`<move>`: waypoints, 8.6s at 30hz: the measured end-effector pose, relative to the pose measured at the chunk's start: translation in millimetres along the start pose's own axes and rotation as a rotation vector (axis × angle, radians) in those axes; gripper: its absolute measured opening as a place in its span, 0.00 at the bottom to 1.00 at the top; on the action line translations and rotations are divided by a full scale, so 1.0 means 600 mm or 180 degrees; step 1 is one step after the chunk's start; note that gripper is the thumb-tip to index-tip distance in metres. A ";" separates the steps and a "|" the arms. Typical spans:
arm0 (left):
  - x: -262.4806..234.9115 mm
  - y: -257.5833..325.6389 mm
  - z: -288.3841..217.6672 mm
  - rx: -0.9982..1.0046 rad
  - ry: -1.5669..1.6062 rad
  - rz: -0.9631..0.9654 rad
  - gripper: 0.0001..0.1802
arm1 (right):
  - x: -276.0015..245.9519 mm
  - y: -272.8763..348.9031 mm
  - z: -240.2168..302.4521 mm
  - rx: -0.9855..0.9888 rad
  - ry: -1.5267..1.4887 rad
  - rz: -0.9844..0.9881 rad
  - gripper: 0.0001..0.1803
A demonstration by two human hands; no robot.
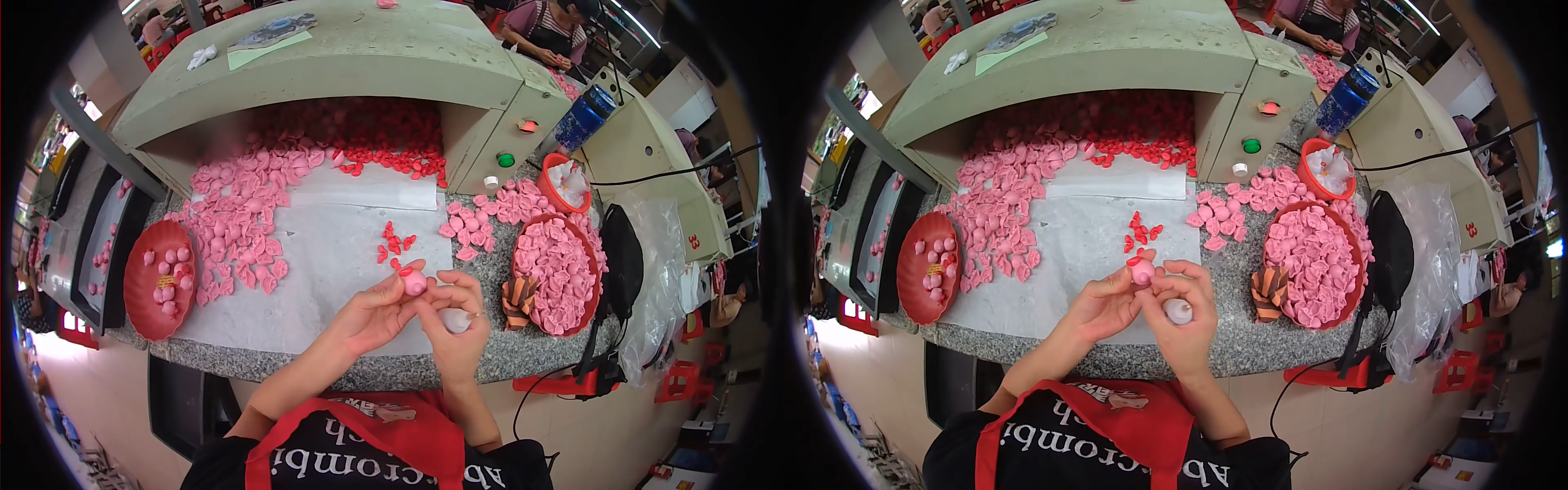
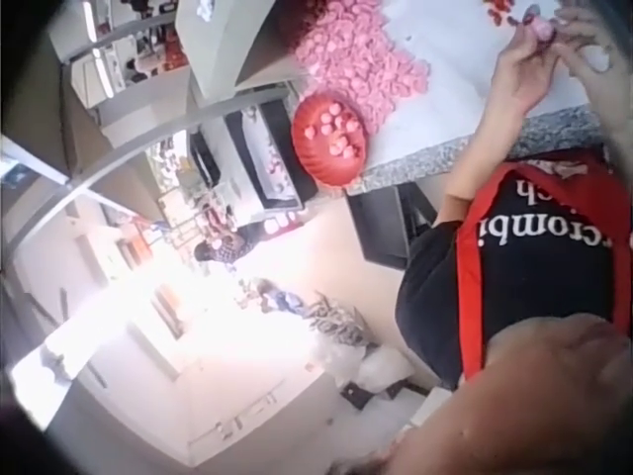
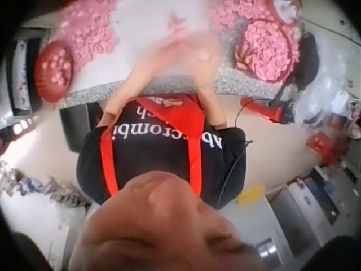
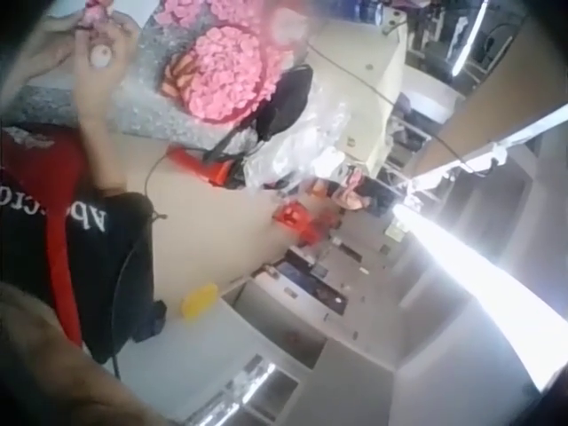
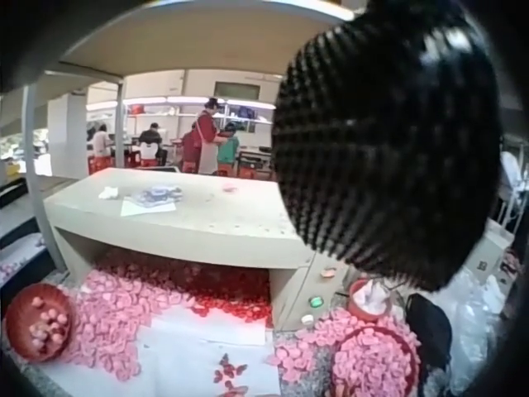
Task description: Assembling small pink clay components using a glue bottle at a workbench.
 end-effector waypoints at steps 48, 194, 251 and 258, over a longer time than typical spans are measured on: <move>0.058 0.108 -0.155 0.2109 -0.3555 0.0415 0.18 | 0.124 0.017 -0.020 0.1298 -0.1228 0.1430 0.15; -0.034 0.021 -0.068 0.0767 -0.2131 -0.0355 0.11 | 0.055 -0.028 -0.046 0.0939 0.0845 0.0742 0.13; 0.068 0.130 -0.104 0.0596 -0.1485 -0.0299 0.19 | 0.034 0.048 0.142 -0.1554 0.0657 0.0505 0.15; 0.070 0.126 -0.104 0.0584 -0.1475 -0.0299 0.18 | 0.034 0.045 0.139 -0.1498 0.0622 0.0649 0.16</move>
Point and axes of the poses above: each hand's wrist, its own y-axis away from the middle knuckle, its own x-axis out of the palm, z = x × y, the point moved 7 cm from there along -y, towards the middle knuckle, and after that the axes turned 12 degrees about x, right-handed, at the moved point
